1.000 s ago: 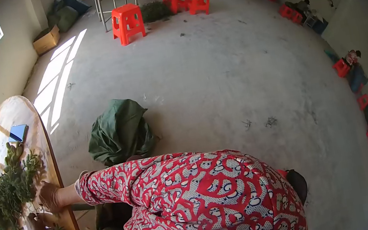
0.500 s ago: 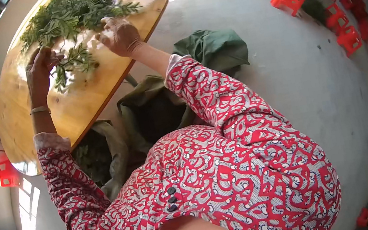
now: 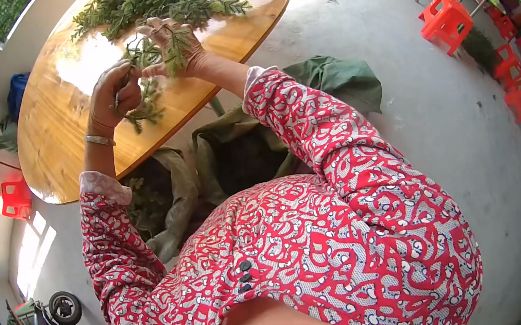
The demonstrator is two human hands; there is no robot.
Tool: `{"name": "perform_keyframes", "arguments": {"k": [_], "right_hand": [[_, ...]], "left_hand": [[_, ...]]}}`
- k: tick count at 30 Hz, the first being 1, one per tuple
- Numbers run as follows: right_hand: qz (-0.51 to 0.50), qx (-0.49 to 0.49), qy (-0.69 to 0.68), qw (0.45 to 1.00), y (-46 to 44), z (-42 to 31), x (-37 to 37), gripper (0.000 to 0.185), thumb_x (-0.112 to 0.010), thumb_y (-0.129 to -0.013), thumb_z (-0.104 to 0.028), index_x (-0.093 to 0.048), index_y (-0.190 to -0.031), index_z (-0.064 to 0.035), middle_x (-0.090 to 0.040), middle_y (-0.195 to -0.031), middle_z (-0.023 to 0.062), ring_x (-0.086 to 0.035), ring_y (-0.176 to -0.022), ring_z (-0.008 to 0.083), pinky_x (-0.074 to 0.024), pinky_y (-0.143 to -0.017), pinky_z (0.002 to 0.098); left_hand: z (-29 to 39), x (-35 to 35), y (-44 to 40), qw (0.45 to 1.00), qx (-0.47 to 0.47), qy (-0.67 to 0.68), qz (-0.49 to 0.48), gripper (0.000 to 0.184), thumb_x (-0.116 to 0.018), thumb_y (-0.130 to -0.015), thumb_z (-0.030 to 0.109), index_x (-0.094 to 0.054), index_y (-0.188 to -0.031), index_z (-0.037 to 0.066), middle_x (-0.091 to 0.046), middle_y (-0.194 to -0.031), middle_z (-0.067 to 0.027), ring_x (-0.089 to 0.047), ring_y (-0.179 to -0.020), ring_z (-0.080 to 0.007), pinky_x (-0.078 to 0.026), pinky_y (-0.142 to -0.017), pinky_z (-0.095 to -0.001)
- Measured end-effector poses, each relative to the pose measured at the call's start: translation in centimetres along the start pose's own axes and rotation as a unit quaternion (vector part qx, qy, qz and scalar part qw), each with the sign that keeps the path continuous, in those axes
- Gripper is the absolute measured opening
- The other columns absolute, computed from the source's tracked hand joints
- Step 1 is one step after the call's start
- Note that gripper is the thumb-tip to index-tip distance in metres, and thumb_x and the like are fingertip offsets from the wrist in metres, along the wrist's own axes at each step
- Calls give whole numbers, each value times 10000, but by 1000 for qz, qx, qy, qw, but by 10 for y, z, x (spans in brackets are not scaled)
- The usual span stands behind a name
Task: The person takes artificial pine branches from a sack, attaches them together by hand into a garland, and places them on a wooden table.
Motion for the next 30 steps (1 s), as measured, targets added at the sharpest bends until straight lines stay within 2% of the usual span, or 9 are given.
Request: {"name": "perform_keyframes", "arguments": {"k": [3,7,8,12,13,21,22,26,30], "right_hand": [[-3,60,30,998,24,2,10,549,-667,-673,-415,-540,-1146,-168,-535,-1179,116,-488,-1109,296,-368,-939,425],[-210,-141,-8,967,23,22,10,487,-631,-714,-472,-610,-1079,-150,-534,-1206,129,-487,-1132,268,-305,-971,462],[-130,-157,106,973,25,55,-12,463,-613,-721,-446,-605,-1077,-150,-593,-1102,113,-539,-1058,264,-329,-923,467],[-197,-198,103,955,20,52,18,495,-592,-715,-461,-572,-1082,-130,-629,-985,125,-581,-964,277,-343,-867,487],[-194,-209,101,953,19,52,21,494,-587,-728,-456,-560,-1103,-136,-624,-1009,115,-566,-1006,272,-316,-911,504],[-162,-188,87,965,18,50,34,577,-609,-732,-444,-509,-1191,-108,-599,-1093,122,-532,-1077,281,-299,-935,554],[-126,-180,89,972,17,43,44,520,-615,-745,-412,-544,-1148,-91,-608,-1066,138,-547,-1052,280,-361,-918,477],[-51,-142,-174,973,13,14,65,442,-607,-821,-386,-580,-1086,-33,-625,-1021,79,-561,-987,131,-424,-827,250],[-137,-184,-440,868,9,-62,76,378,-598,-841,-332,-587,-1100,-57,-629,-1023,42,-562,-986,114,-420,-806,225]], "left_hand": [[-14,-58,18,993,48,-96,49,224,-464,-897,154,-566,-889,-45,-283,-488,75,-219,-364,-13,-180,-336,-181],[3,-55,50,996,-8,-73,53,187,-469,-879,106,-556,-889,-59,-247,-464,81,-199,-346,-13,-177,-312,-183],[18,-41,53,997,-39,-62,24,195,-456,-884,112,-548,-907,-58,-239,-461,81,-202,-339,-16,-183,-313,-185],[43,-24,92,979,-202,-15,-15,269,-375,-917,165,-519,-1008,-44,-226,-437,79,-237,-304,-41,-206,-322,-203],[44,-15,102,975,-178,7,132,278,-364,-919,167,-524,-1015,-39,-238,-436,80,-248,-308,-42,-234,-335,-205],[40,-1,110,983,-178,-53,-11,287,-366,-898,144,-534,-1004,-62,-291,-493,46,-270,-329,-56,-241,-355,-215],[40,-1,108,985,-164,-49,-12,280,-382,-888,146,-540,-985,-65,-294,-498,39,-275,-340,-61,-253,-369,-216],[33,0,100,985,-163,-50,30,268,-410,-879,141,-537,-981,-71,-315,-508,37,-292,-355,-68,-284,-379,-215],[22,-5,83,991,-125,-38,27,214,-472,-866,116,-556,-978,-47,-338,-520,31,-312,-391,-68,-298,-380,-199]]}}
Point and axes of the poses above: each hand's wrist, its own y-axis away from the middle knuckle, its own x-axis out of the back of the hand, z = x × y, the point moved 4 cm from there along -y, towards the middle knuckle
